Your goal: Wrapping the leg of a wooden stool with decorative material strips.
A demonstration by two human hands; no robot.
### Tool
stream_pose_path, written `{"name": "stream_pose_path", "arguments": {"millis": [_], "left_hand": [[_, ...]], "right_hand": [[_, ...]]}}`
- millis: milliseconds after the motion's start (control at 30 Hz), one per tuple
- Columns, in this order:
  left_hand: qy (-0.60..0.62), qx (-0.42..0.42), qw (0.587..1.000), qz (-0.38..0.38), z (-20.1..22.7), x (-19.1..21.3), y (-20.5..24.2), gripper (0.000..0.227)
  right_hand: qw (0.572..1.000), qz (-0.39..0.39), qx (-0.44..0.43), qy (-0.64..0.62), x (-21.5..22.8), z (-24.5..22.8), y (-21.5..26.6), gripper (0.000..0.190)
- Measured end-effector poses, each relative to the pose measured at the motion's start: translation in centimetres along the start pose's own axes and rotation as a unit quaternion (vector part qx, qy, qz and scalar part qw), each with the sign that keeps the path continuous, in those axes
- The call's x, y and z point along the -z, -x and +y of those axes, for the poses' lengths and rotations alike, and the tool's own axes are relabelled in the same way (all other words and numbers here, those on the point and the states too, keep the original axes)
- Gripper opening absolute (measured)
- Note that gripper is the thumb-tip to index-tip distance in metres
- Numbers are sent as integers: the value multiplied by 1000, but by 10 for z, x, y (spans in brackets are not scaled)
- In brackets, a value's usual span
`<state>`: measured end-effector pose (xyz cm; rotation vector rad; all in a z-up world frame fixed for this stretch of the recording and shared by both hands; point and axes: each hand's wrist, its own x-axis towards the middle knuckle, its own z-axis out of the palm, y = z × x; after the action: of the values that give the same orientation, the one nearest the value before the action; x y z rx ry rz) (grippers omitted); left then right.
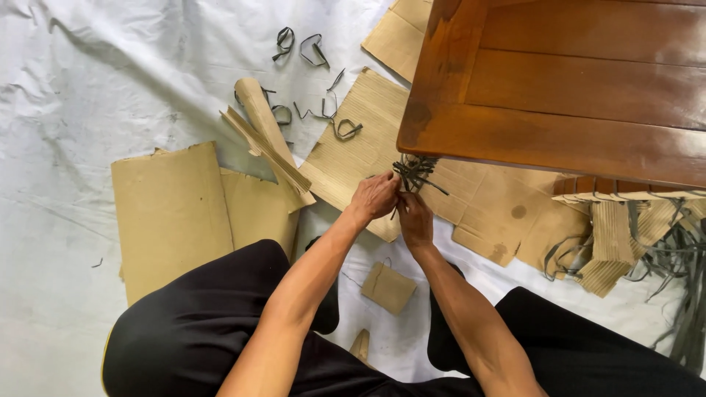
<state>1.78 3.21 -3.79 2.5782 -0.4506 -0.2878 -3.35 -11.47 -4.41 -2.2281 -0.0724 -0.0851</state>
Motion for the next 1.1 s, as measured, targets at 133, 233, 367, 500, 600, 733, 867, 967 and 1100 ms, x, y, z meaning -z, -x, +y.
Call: {"name": "stream_pose_path", "arguments": {"millis": [133, 233, 367, 500, 600, 733, 867, 967, 1100], "left_hand": [[-2, 22, 1000, -4, 2, 0, -5, 18], [23, 78, 996, -37, 9, 9, -11, 21], [129, 230, 960, -90, 1, -7, -15, 34], [384, 348, 853, -54, -46, -89, -3, 34], [549, 410, 727, 38, -44, -100, 0, 24], [604, 460, 640, 118, -50, -105, -6, 21], [682, 431, 563, 177, -60, -104, -25, 14], [697, 411, 550, 206, -71, -112, -43, 12], [683, 391, 571, 231, -75, -118, -45, 13]], "right_hand": [[999, -1, -35, -31, 2, -5, -1, 16], [999, 0, -36, -26, -1, -3, -5, 16], [997, 29, -39, -54, -7, 7, -1, 14], [992, 28, -48, -116, -4, -2, -3, 23], [995, 35, -44, -86, -2, -9, 0, 24], [982, 137, -88, -99, -19, 11, 0, 21], [935, 174, -256, -171, -26, 50, -4, 14], [924, 180, -289, -173, -27, 76, -16, 10], [852, 160, -420, -267, -12, 75, -36, 7]]}}
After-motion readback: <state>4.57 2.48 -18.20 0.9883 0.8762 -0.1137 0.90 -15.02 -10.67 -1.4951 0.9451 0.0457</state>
